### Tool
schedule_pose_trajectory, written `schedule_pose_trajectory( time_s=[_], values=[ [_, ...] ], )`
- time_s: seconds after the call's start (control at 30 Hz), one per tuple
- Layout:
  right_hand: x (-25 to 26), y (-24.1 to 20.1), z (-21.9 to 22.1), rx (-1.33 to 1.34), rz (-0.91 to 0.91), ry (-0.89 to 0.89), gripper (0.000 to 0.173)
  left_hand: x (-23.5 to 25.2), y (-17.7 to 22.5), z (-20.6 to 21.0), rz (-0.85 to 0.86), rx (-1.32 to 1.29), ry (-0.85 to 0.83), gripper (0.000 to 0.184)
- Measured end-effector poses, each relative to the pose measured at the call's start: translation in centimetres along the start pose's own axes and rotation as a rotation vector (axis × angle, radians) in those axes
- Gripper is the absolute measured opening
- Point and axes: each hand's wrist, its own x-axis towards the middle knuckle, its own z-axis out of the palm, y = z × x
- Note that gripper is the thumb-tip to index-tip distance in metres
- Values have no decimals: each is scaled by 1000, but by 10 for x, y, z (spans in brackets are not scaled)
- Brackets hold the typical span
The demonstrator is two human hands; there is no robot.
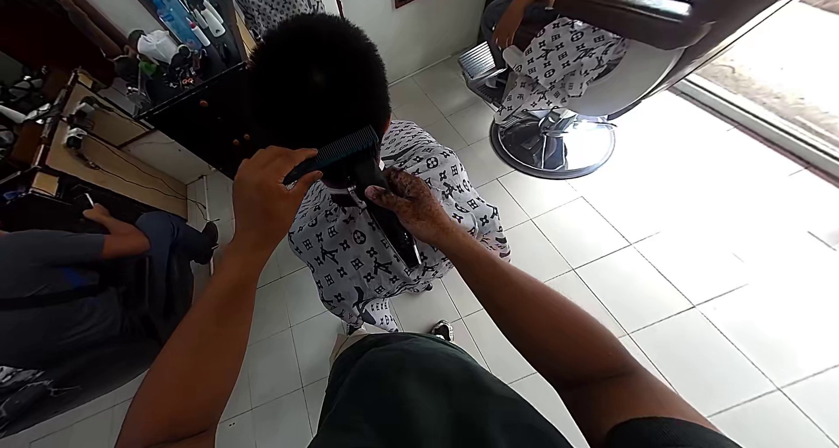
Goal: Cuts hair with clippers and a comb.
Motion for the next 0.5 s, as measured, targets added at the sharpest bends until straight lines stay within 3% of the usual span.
schedule_pose_trajectory(
  time_s=[0.13, 0.23, 0.3, 0.4, 0.5],
  values=[
    [-26, 31, -18, 16, 263, -97, 25, -6, 1, -1, 151, 133, 54, 28],
    [-50, 48, -20, 219, 384, -2, 22, -22, -8, 24, 160, 151, -88, 30],
    [-59, 50, -21, 280, 401, 75, 20, -24, -4, 23, 184, 151, -101, 32],
    [-63, 50, -21, 298, 408, 169, 20, -16, -2, 6, 152, 145, 19, 32],
    [-61, 41, -22, 301, 438, 236, 23, -21, -16, 24, 168, 128, -71, 28]
  ],
)
